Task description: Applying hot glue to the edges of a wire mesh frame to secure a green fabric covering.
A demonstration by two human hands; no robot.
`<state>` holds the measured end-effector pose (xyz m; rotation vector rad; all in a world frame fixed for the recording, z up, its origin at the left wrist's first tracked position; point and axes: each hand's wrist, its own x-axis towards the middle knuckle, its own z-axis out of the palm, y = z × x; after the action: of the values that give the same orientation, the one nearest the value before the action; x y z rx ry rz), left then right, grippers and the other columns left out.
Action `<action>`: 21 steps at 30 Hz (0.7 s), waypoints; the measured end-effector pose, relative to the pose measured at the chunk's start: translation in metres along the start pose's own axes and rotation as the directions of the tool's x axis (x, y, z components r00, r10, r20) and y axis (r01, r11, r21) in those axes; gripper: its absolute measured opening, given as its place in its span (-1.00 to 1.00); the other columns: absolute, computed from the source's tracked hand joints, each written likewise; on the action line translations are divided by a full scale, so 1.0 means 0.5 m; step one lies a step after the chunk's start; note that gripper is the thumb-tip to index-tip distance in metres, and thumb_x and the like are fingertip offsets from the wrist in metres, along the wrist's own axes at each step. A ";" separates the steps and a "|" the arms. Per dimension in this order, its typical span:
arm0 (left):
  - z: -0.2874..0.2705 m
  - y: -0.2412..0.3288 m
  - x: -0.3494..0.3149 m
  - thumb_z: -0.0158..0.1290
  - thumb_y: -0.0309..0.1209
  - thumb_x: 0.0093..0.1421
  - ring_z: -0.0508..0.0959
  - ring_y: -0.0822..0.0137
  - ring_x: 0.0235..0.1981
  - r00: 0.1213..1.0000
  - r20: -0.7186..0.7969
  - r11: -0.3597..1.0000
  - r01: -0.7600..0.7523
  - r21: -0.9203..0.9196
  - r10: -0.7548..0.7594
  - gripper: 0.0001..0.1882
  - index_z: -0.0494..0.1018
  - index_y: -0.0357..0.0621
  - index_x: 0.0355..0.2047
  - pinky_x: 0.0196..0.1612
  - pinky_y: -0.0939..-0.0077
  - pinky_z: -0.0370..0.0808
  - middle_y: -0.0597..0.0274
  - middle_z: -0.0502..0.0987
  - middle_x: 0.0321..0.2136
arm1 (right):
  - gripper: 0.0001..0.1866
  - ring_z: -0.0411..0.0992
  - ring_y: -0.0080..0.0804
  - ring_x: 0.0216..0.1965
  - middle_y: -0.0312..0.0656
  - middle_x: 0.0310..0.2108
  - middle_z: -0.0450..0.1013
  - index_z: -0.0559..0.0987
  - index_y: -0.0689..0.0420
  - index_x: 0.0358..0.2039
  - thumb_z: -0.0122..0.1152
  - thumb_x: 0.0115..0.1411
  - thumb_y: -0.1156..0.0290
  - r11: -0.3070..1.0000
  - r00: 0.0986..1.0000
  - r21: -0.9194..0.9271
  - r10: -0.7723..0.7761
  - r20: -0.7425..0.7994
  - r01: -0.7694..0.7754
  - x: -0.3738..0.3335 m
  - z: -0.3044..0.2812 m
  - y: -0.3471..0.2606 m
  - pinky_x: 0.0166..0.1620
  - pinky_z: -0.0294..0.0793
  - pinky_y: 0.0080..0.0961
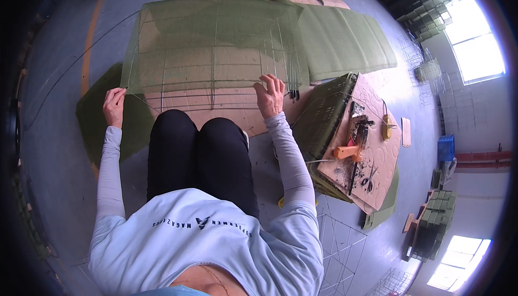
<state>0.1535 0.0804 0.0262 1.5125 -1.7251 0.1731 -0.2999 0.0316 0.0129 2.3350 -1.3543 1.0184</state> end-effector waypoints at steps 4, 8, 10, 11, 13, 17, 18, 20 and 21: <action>0.001 -0.012 -0.007 0.07 -0.66 -0.14 0.44 0.30 -0.42 1.000 -0.004 1.000 -0.027 0.010 0.027 -0.83 0.48 -0.25 -0.46 -0.37 0.51 0.41 0.25 0.43 -0.47 | -0.83 0.28 -0.26 -0.14 -0.25 -0.27 0.32 0.51 0.07 -0.51 0.16 -0.24 0.53 1.000 1.000 -0.002 -0.016 0.023 0.016 -0.001 -0.002 -0.007 -0.09 0.20 -0.35; 0.001 -0.007 -0.010 0.07 -0.65 -0.14 0.44 0.29 -0.42 0.998 0.001 0.998 -0.056 0.040 0.056 -0.83 0.48 -0.25 -0.45 -0.37 0.51 0.41 0.25 0.43 -0.47 | -0.77 0.28 -0.22 -0.14 -0.22 -0.27 0.34 0.49 0.12 -0.42 0.14 -0.20 0.53 0.995 0.998 0.070 0.069 0.003 -0.069 -0.009 -0.018 -0.011 -0.08 0.20 -0.33; 0.000 -0.004 -0.010 0.07 -0.65 -0.14 0.45 0.29 -0.41 0.998 0.004 0.997 -0.070 0.040 0.070 -0.83 0.48 -0.25 -0.45 -0.37 0.51 0.41 0.25 0.43 -0.47 | -0.74 0.28 -0.23 -0.14 -0.20 -0.25 0.34 0.46 0.16 -0.35 0.06 -0.15 0.57 0.996 0.998 0.056 0.067 0.001 -0.067 -0.008 -0.019 -0.008 -0.07 0.20 -0.32; 0.001 -0.005 -0.011 0.06 -0.67 -0.14 0.45 0.28 -0.41 0.997 0.012 0.996 -0.075 0.038 0.075 -0.82 0.47 -0.26 -0.44 -0.36 0.50 0.41 0.23 0.43 -0.46 | -0.74 0.29 -0.22 -0.13 -0.17 -0.25 0.35 0.45 0.17 -0.32 0.03 -0.11 0.59 0.993 0.994 0.053 0.108 -0.033 -0.106 -0.009 -0.018 -0.004 -0.06 0.21 -0.34; 0.005 -0.004 -0.013 0.05 -0.69 -0.14 0.44 0.27 -0.40 0.996 0.020 0.996 -0.084 0.026 0.084 -0.81 0.46 -0.28 -0.43 -0.35 0.50 0.41 0.21 0.43 -0.45 | -0.71 0.30 -0.17 -0.11 -0.10 -0.19 0.36 0.41 0.20 -0.21 -0.08 -0.01 0.63 0.982 0.977 0.059 0.186 -0.103 -0.180 -0.010 -0.021 0.013 -0.04 0.22 -0.34; 0.000 -0.003 -0.011 0.07 -0.66 -0.14 0.45 0.28 -0.40 0.992 -0.006 0.991 -0.123 0.058 0.124 -0.84 0.48 -0.25 -0.47 -0.36 0.50 0.42 0.24 0.43 -0.47 | -0.57 0.24 -0.13 -0.01 -0.02 -0.06 0.29 0.29 0.21 -0.02 -0.08 0.02 0.58 0.891 0.864 0.087 0.454 -0.217 -0.446 -0.033 -0.036 0.048 0.06 0.15 -0.28; -0.001 -0.004 -0.012 0.08 -0.66 -0.14 0.45 0.28 -0.40 0.991 -0.006 0.989 -0.130 0.064 0.130 -0.84 0.48 -0.26 -0.47 -0.36 0.49 0.42 0.23 0.43 -0.47 | -0.57 0.24 -0.13 -0.01 -0.02 -0.06 0.29 0.29 0.21 -0.02 -0.08 0.02 0.58 0.891 0.864 0.079 0.453 -0.221 -0.447 -0.040 -0.037 0.054 0.06 0.15 -0.28; 0.001 -0.007 -0.015 0.07 -0.66 -0.14 0.45 0.27 -0.40 0.992 -0.010 0.990 -0.126 0.057 0.127 -0.84 0.48 -0.26 -0.47 -0.35 0.49 0.42 0.24 0.43 -0.46 | -0.49 0.14 -0.14 0.08 -0.01 0.04 0.19 0.21 0.23 0.05 -0.07 0.02 0.54 0.959 0.960 -0.063 0.272 -0.072 -0.277 -0.048 -0.033 0.054 0.12 0.06 -0.29; 0.001 -0.009 -0.016 0.07 -0.66 -0.14 0.45 0.27 -0.39 0.992 -0.008 0.990 -0.124 0.065 0.125 -0.83 0.48 -0.26 -0.46 -0.35 0.48 0.42 0.24 0.43 -0.45 | -0.38 0.00 -0.16 0.16 0.00 0.12 0.05 0.11 0.22 0.10 0.00 -0.02 0.48 0.953 0.954 -0.083 0.296 0.056 -0.291 -0.050 -0.031 0.049 0.18 -0.08 -0.28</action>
<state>0.1568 0.0847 0.0190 1.4470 -1.8207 0.3043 -0.3351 0.0431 0.0042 2.1750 -1.7748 0.9537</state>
